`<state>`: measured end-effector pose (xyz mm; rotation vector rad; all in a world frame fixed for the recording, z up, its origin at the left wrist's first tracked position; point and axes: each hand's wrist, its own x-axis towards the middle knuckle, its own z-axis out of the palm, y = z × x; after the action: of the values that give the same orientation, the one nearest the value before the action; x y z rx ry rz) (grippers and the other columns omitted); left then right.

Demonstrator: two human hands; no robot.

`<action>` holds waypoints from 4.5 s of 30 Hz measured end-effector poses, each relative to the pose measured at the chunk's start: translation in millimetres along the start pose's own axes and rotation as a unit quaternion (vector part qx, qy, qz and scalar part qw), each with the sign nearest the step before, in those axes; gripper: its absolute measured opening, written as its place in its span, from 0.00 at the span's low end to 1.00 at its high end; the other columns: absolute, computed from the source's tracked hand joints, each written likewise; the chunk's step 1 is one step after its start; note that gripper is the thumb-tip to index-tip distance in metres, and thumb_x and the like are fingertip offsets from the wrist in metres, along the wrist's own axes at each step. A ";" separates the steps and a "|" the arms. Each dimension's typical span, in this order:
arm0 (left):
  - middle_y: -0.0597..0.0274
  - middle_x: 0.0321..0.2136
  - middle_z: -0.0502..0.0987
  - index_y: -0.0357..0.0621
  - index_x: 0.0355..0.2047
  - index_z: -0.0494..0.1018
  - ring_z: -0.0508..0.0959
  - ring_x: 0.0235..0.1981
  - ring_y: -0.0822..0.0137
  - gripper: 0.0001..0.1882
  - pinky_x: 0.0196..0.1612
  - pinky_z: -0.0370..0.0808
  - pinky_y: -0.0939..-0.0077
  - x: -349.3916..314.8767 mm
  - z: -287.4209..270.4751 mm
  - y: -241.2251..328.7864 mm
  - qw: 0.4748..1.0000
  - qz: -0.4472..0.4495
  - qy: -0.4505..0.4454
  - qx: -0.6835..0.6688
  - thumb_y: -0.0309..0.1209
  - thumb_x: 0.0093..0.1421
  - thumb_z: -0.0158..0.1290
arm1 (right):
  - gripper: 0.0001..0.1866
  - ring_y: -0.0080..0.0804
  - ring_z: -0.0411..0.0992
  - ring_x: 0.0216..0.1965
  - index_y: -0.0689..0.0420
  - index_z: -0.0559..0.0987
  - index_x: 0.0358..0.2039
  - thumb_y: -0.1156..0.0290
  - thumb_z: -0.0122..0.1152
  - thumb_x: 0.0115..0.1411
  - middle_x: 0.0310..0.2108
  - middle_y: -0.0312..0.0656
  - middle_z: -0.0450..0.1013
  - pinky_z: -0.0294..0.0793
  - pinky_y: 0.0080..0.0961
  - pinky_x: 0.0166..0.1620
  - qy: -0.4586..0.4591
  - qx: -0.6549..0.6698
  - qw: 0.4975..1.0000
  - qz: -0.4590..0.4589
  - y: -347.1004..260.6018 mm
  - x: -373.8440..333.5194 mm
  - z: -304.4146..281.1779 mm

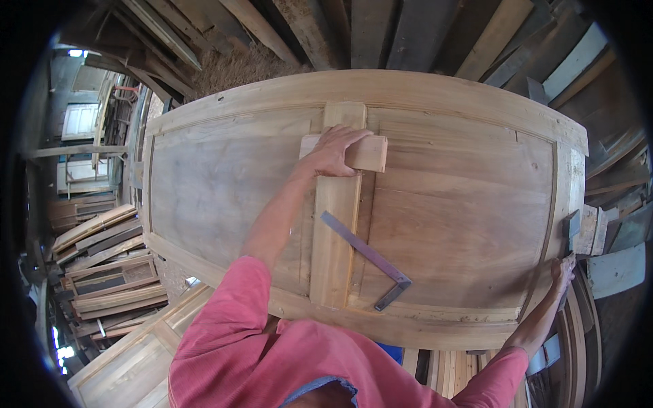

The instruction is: The person measures the surface of a wooden door using a square ruler. They place the ruler at different positions along the panels and frame, checking alignments while holding a wooden block against the door surface.

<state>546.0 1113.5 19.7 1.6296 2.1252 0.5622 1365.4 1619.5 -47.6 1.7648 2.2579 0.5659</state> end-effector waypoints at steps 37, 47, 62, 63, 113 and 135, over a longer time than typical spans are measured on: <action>0.58 0.52 0.76 0.54 0.63 0.68 0.72 0.59 0.54 0.48 0.63 0.67 0.58 -45.4 -33.4 -23.1 0.997 0.011 0.020 -0.067 0.46 0.39 0.70 | 0.29 0.22 0.69 0.20 0.57 0.66 0.60 0.67 0.66 0.62 0.30 0.35 0.69 0.70 0.22 0.22 -0.299 0.723 0.622 -0.046 -535.4 -299.2 -423.6; 0.53 0.58 0.73 0.53 0.66 0.66 0.69 0.63 0.53 0.51 0.66 0.65 0.58 -44.1 -37.8 -20.7 0.999 -0.003 -0.014 -0.049 0.48 0.40 0.70 | 0.27 0.24 0.71 0.19 0.60 0.68 0.58 0.69 0.64 0.60 0.30 0.36 0.70 0.73 0.23 0.22 -0.300 0.736 0.605 -0.049 -548.5 -297.3 -409.3; 0.52 0.61 0.71 0.52 0.67 0.65 0.66 0.66 0.53 0.51 0.68 0.62 0.59 -45.2 -44.3 -18.1 0.996 -0.018 -0.029 -0.077 0.47 0.40 0.69 | 0.19 0.21 0.72 0.21 0.52 0.70 0.51 0.71 0.66 0.61 0.28 0.32 0.71 0.72 0.20 0.22 -0.240 0.783 0.573 0.013 -548.3 -282.0 -423.5; 0.52 0.61 0.71 0.52 0.67 0.65 0.66 0.66 0.53 0.51 0.68 0.62 0.58 -44.5 -43.8 -17.9 0.997 -0.014 -0.025 -0.073 0.47 0.40 0.69 | 0.19 0.21 0.72 0.21 0.52 0.70 0.50 0.71 0.66 0.61 0.28 0.32 0.71 0.72 0.20 0.22 -0.221 0.785 0.577 0.030 -550.5 -282.6 -423.1; 0.49 0.64 0.63 0.58 0.72 0.55 0.62 0.64 0.44 0.53 0.68 0.59 0.46 -390.3 -36.3 -53.8 0.964 -0.262 -0.011 0.045 0.49 0.49 0.70 | 0.39 0.63 0.68 0.58 0.68 0.64 0.64 0.57 0.63 0.60 0.57 0.64 0.68 0.69 0.52 0.60 -0.038 0.214 0.957 -0.194 -571.4 -398.5 -356.7; 0.41 0.75 0.47 0.54 0.76 0.48 0.44 0.75 0.39 0.42 0.72 0.39 0.30 -619.0 -53.3 -277.5 0.697 -0.647 0.223 0.214 0.58 0.67 0.44 | 0.50 0.68 0.60 0.63 0.71 0.53 0.68 0.54 0.70 0.58 0.62 0.71 0.59 0.61 0.51 0.66 -0.169 0.297 0.902 -0.264 -633.7 -527.6 -398.1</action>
<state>440.9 444.1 -41.5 -0.2784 3.1767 -0.0733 782.6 915.4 7.3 1.1933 2.6280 -0.5466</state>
